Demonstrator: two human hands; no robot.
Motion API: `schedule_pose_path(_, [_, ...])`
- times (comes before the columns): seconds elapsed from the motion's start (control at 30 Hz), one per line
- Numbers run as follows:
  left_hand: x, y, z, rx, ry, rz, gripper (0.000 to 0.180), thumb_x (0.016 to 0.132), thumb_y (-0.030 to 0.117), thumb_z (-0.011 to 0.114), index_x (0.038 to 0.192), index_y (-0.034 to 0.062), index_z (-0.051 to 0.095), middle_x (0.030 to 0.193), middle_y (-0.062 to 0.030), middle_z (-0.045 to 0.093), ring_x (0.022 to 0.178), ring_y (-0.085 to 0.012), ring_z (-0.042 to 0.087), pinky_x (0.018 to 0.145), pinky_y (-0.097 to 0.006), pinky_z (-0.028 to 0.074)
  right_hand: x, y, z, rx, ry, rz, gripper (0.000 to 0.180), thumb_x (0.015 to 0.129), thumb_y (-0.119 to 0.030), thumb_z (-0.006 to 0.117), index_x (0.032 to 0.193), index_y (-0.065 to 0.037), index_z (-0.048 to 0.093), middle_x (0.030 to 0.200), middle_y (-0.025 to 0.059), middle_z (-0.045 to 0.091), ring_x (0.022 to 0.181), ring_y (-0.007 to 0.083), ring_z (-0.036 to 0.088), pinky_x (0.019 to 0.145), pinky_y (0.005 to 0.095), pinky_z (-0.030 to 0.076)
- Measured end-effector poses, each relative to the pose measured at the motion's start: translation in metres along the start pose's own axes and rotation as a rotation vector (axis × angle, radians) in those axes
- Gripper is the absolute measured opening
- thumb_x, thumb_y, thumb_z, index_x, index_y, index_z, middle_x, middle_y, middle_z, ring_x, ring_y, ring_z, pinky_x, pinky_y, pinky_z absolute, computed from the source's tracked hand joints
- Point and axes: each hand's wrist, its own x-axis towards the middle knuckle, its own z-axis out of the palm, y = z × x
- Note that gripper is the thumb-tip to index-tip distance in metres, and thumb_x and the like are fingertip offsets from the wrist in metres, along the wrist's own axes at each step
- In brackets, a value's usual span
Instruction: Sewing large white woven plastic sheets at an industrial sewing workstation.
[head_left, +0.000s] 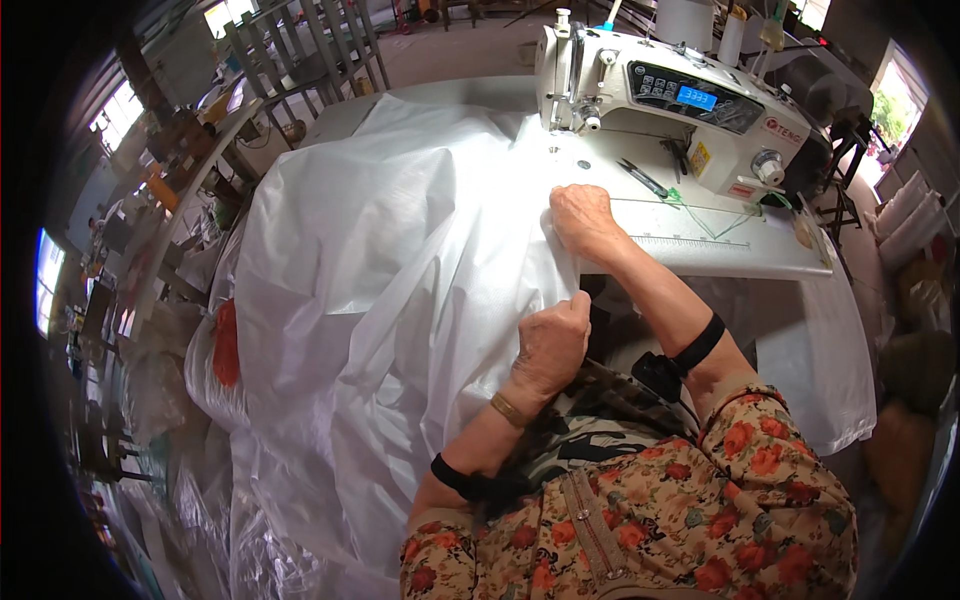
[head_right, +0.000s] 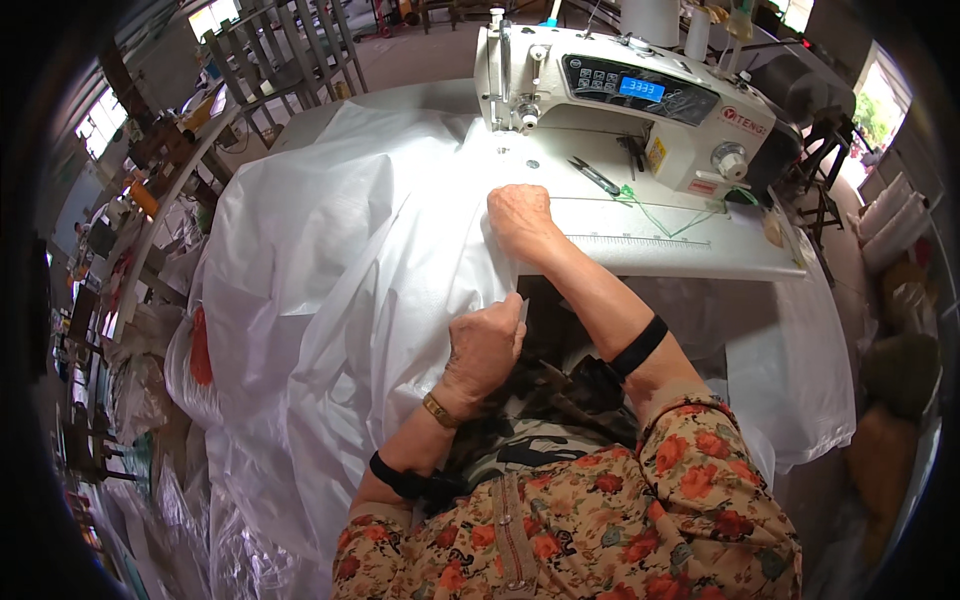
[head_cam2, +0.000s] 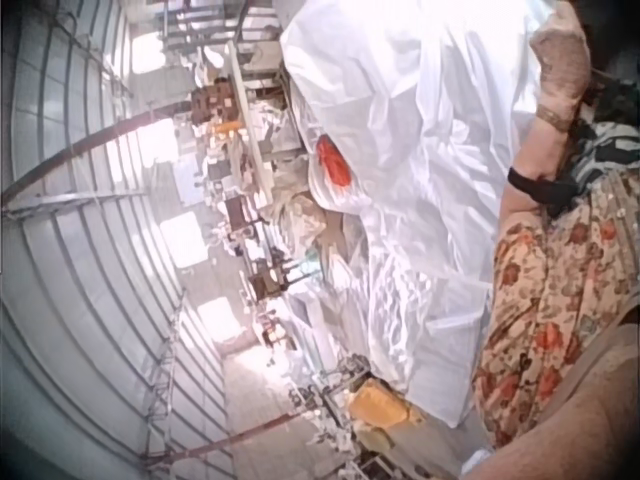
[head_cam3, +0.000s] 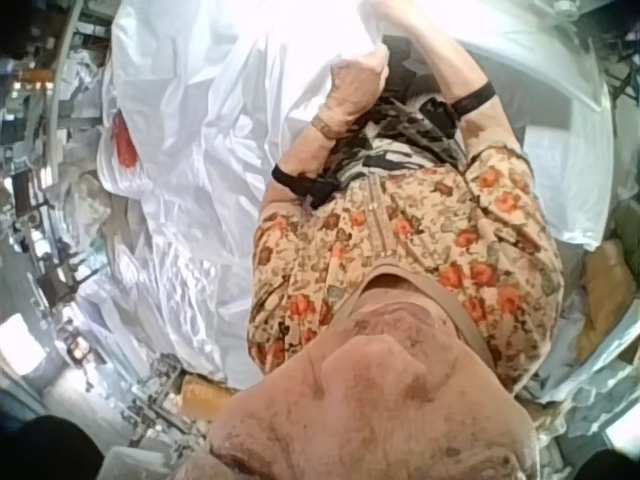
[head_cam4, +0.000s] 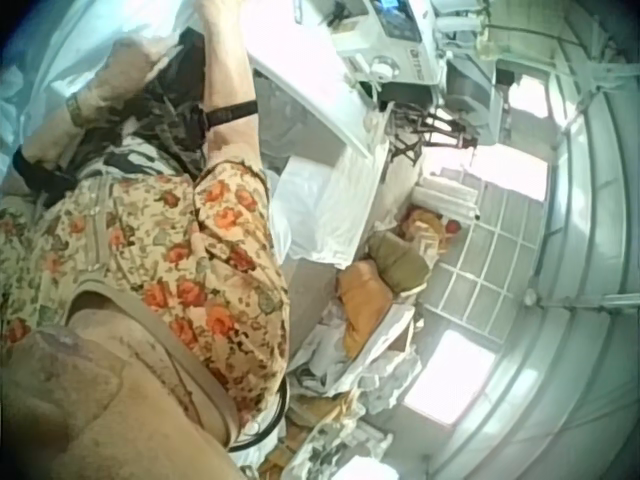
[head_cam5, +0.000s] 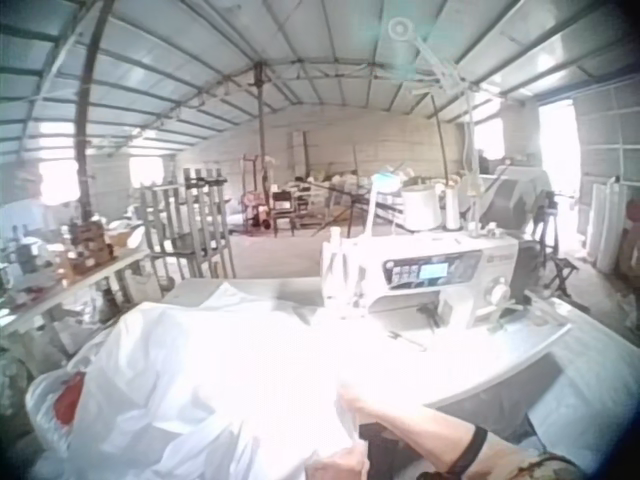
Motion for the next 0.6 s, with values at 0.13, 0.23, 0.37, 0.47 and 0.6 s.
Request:
schedule_pose_path(0.13, [0.015, -0.006, -0.006, 0.038, 0.004, -0.010, 0.016, 0.080, 0.009, 0.065, 0.086, 0.0035, 0.051, 0.069, -0.0147, 0.062, 0.065, -0.0343, 0.064, 0.058, -0.043, 0.049, 0.013, -0.001, -0.002, 0.010, 0.055, -0.028, 0.006, 0.069, -0.003, 0.060, 0.067, 0.000, 0.066, 0.067, 0.0220, 0.065, 0.066, 0.0353, 0.067, 0.058, 0.0431, 0.052])
schedule_pose_path(0.23, [0.031, -0.009, -0.006, 0.089, 0.000, -0.017, 0.014, 0.081, 0.010, 0.064, 0.084, 0.0030, 0.051, 0.068, -0.0158, 0.062, 0.064, -0.0347, 0.065, 0.058, -0.043, 0.049, 0.025, 0.004, 0.002, 0.006, 0.073, -0.050, 0.006, 0.067, -0.004, 0.062, 0.065, -0.001, 0.066, 0.065, 0.0213, 0.065, 0.064, 0.0345, 0.067, 0.056, 0.0426, 0.051])
schedule_pose_path(0.37, [0.053, -0.015, -0.004, 0.121, 0.035, -0.014, 0.012, 0.082, 0.009, 0.062, 0.081, 0.0030, 0.052, 0.065, -0.0160, 0.063, 0.060, -0.0353, 0.064, 0.057, -0.043, 0.050, 0.042, 0.013, 0.009, -0.014, 0.038, -0.011, 0.010, 0.074, -0.010, 0.061, 0.074, -0.005, 0.070, 0.070, 0.0160, 0.068, 0.066, 0.0310, 0.068, 0.061, 0.0437, 0.051])
schedule_pose_path(0.47, [0.048, -0.004, -0.009, 0.114, -0.019, -0.077, 0.011, 0.084, 0.011, 0.062, 0.085, 0.0018, 0.056, 0.070, -0.0168, 0.064, 0.063, -0.0341, 0.065, 0.059, -0.043, 0.050, 0.038, 0.019, 0.016, 0.095, 0.191, 0.056, 0.017, 0.077, -0.010, 0.059, 0.089, 0.000, 0.067, 0.074, 0.0204, 0.067, 0.073, 0.0352, 0.067, 0.068, 0.0443, 0.052])
schedule_pose_path(0.6, [-0.021, 0.001, -0.006, -0.273, 0.140, 0.020, 0.037, 0.087, 0.013, 0.063, 0.118, -0.0043, 0.054, 0.121, -0.0222, 0.056, 0.112, -0.0353, 0.055, 0.091, -0.041, 0.046, -0.020, 0.015, 0.016, 0.517, 0.402, 0.141, 0.024, 0.090, -0.018, 0.055, 0.104, 0.001, 0.060, 0.081, 0.0210, 0.067, 0.078, 0.0327, 0.066, 0.070, 0.0417, 0.050])
